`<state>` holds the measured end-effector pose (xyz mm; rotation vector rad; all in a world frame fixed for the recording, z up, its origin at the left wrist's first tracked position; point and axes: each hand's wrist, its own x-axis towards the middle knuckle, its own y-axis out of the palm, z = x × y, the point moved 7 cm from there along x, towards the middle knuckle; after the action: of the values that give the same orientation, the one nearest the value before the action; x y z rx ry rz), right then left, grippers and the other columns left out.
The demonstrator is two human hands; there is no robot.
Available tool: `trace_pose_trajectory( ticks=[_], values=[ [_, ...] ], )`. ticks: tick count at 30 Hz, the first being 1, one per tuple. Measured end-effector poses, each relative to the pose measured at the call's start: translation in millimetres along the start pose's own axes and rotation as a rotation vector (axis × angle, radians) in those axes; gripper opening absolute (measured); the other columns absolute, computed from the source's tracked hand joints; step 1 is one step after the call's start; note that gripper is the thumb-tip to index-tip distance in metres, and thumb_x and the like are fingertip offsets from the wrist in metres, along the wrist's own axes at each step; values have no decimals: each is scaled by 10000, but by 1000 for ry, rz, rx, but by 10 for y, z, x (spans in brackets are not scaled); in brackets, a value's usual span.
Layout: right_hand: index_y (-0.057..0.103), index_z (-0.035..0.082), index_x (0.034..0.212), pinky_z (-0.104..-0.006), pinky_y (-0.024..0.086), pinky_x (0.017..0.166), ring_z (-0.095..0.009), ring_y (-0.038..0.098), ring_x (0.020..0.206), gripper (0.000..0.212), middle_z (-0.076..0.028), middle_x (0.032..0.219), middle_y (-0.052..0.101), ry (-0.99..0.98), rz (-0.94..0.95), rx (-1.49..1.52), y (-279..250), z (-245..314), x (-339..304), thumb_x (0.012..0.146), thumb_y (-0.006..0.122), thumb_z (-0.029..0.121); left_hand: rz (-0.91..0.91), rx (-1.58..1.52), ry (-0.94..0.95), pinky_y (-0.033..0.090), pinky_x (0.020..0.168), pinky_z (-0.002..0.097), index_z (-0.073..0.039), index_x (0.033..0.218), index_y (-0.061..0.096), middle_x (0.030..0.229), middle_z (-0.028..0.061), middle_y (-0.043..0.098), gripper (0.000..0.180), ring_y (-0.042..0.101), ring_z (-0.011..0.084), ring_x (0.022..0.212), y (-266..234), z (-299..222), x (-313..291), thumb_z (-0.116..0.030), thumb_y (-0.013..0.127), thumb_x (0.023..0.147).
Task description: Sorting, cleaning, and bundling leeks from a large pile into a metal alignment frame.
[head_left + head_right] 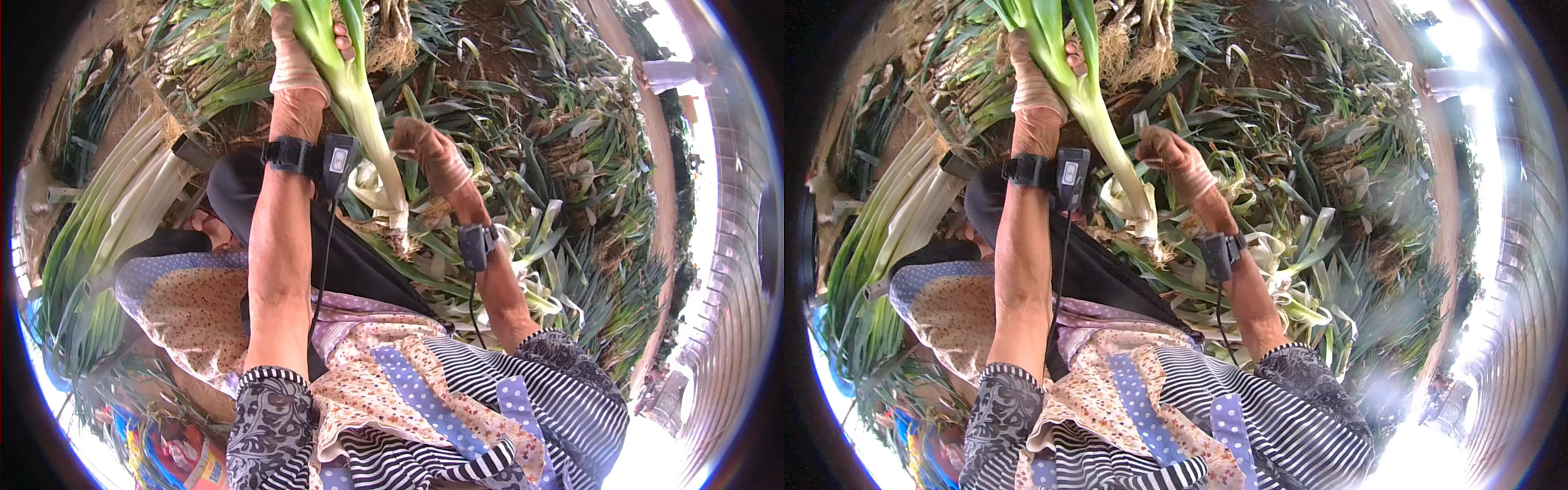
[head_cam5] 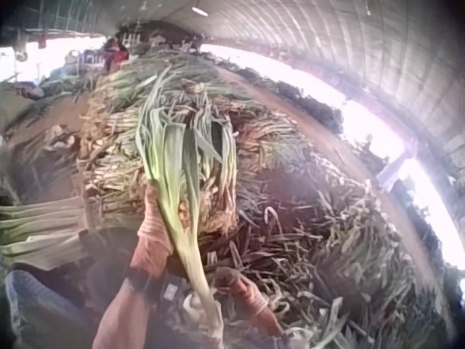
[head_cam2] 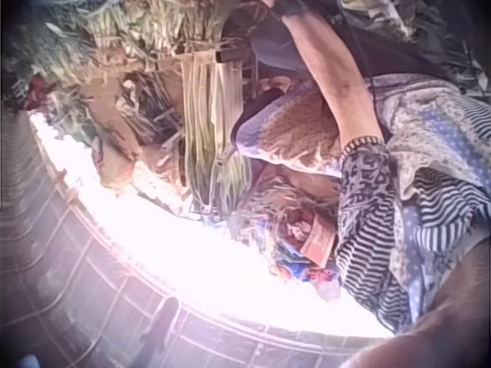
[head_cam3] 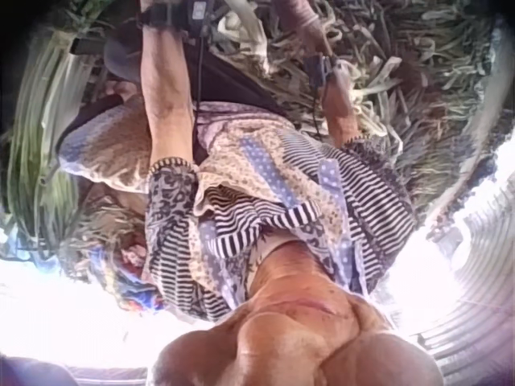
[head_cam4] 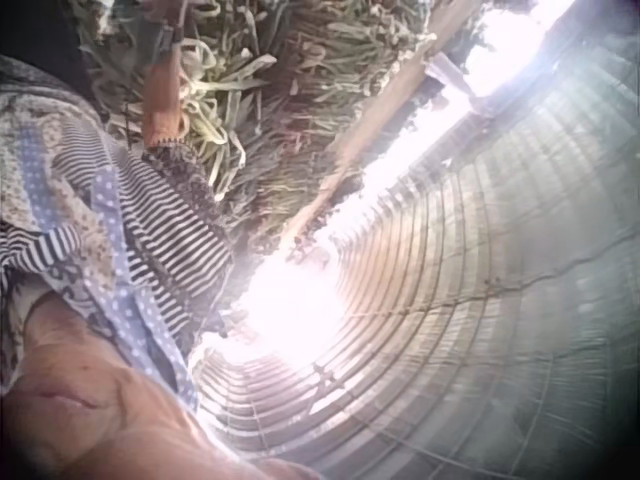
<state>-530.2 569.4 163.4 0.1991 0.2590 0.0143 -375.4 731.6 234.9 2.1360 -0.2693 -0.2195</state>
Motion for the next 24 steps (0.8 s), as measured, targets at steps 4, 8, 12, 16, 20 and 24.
trace_pose_trajectory(
  ticks=[4, 8, 12, 16, 20, 24],
  values=[
    [586, 36, 1056, -314, 453, 831, -144, 576, 881, 549, -52, 907, 604, 34, 91, 16, 380, 166, -118, 842, 523, 538, 38, -47, 18, 386, 482, 264, -63, 992, 459, 693, 52, 492, 676, 458, 146, 540, -138, -78, 62, -686, 520, 737],
    [574, 20, 1030, -254, 471, 655, -91, 540, 764, 377, 0, 852, 571, -28, 296, -536, 264, -134, -263, 845, 555, 347, -6, -215, 0, 382, 462, 299, -67, 1007, 450, 679, 60, 497, 713, 454, 155, 528, -400, -248, 203, -734, 414, 755],
    [602, 19, 904, -218, 376, 518, -55, 466, 591, 501, 17, 715, 540, 270, -99, -18, 272, 28, -724, 831, 549, 511, -159, -255, -12, 374, 487, 306, -94, 1035, 483, 682, 90, 478, 643, 435, 184, 528, -549, -194, 201, -679, 314, 827],
    [616, 17, 861, -220, 362, 544, -66, 437, 575, 543, 28, 685, 527, 233, -271, -295, 332, 368, -1017, 833, 521, 551, -273, -251, -3, 348, 482, 321, -40, 880, 445, 620, 92, 412, 627, 394, 208, 522, -684, -120, 215, -655, 343, 816],
    [629, -10, 1008, -244, 429, 743, -108, 551, 790, 521, -47, 885, 631, 415, -153, -275, 52, -158, -1323, 875, 486, 473, -265, -287, 6, 362, 480, 333, -31, 925, 441, 613, 102, 424, 598, 408, 204, 519, -999, -163, 261, -614, 333, 841],
    [621, 2, 1064, -242, 454, 740, -111, 586, 871, 382, -61, 927, 655, 356, -365, -431, -243, 95, -2135, 847, 582, 313, -555, -339, 50, 381, 489, 332, -28, 963, 439, 635, 103, 435, 551, 425, 207, 526, -1255, -149, 317, -563, 379, 847]
  ],
)
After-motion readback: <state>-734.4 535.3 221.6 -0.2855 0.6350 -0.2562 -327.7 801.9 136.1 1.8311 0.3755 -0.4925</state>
